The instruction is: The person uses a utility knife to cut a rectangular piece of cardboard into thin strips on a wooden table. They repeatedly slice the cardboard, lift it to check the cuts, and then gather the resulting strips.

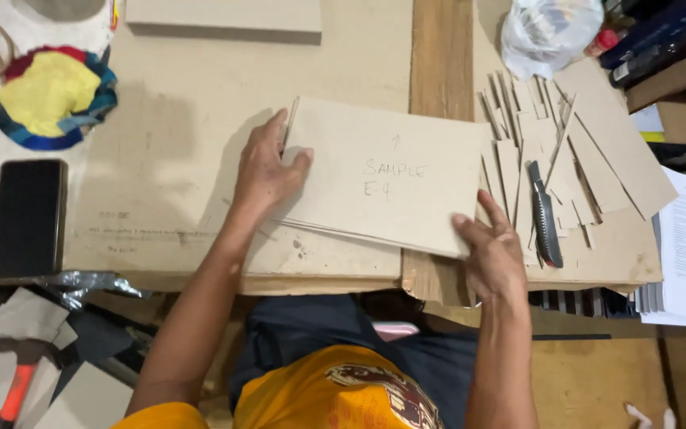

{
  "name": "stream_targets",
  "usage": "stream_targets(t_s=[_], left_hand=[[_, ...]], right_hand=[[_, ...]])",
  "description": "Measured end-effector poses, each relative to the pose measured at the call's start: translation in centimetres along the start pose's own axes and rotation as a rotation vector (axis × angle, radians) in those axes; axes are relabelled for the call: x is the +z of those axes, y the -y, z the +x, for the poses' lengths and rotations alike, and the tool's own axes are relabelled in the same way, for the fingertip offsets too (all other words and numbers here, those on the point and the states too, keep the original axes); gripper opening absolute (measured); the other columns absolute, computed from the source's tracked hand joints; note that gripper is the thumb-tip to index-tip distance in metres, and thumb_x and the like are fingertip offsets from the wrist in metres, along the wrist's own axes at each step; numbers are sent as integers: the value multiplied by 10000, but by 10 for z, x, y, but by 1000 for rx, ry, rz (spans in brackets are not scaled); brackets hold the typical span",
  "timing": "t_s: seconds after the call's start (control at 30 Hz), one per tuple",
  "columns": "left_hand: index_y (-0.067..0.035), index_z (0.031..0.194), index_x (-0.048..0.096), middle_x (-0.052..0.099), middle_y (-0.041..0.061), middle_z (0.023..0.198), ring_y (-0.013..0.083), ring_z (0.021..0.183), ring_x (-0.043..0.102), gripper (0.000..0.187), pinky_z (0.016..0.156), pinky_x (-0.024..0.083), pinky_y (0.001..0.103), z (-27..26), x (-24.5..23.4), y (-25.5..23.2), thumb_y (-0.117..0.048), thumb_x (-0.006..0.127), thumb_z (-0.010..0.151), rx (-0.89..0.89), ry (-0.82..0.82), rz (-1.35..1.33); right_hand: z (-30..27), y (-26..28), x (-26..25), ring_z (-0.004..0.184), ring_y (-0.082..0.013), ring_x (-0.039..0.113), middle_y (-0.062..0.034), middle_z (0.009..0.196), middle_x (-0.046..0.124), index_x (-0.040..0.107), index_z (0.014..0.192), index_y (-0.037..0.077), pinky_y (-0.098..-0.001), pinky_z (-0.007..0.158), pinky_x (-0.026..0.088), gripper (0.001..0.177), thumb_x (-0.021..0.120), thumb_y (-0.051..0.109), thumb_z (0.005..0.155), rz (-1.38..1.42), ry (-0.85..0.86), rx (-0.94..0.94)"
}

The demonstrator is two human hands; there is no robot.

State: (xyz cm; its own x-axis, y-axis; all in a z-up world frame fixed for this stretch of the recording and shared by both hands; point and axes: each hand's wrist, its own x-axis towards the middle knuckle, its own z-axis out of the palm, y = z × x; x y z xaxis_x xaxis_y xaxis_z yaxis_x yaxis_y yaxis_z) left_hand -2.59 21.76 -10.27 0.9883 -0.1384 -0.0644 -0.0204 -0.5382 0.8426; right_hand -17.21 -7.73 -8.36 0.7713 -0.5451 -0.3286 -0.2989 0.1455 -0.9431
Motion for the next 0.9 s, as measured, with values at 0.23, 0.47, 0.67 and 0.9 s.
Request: stream_targets(t_s=[0.23,0.47,0.67,0.9], left_hand=[[-142,1576,276,320,198,1616,433,1473,316,1089,1166,299,642,-1,-55,-15,-434,947,768,274,-129,127],[-18,1184,651,696,62,1107,148,1024,626,619,802,588,300,-29,-94,-15,-321,908,709,379,-213,-295],[-34,1231,590,713,89,1129,161,1026,680,428,898,591,282,-39,-79,-19,-133,774,858,422,-326,-603],[-62,1228,660,780,77,1111,198,1086,732,498,1013,538,305,-46,-79,-45,-310,769,810,140,-312,-545]], right_hand=[[-66,115,39,1537,-345,225,-257,1635,198,261,1541,-44,-423,1199,317,709,619,131,955,-399,213,-440],[-51,146,94,996,-213,679,-182,1138,679,570,1370,-37,-281,862,595,505,784,139,947,-455,435,-1178],[-14,58,124,1126,-195,606,-101,1285,650,467,1470,51,-309,965,498,649,652,332,915,-201,417,-671],[-44,66,139,1599,-241,6,-76,1717,-104,-124,1618,141,-450,1280,53,1211,527,706,768,-364,338,-73]])
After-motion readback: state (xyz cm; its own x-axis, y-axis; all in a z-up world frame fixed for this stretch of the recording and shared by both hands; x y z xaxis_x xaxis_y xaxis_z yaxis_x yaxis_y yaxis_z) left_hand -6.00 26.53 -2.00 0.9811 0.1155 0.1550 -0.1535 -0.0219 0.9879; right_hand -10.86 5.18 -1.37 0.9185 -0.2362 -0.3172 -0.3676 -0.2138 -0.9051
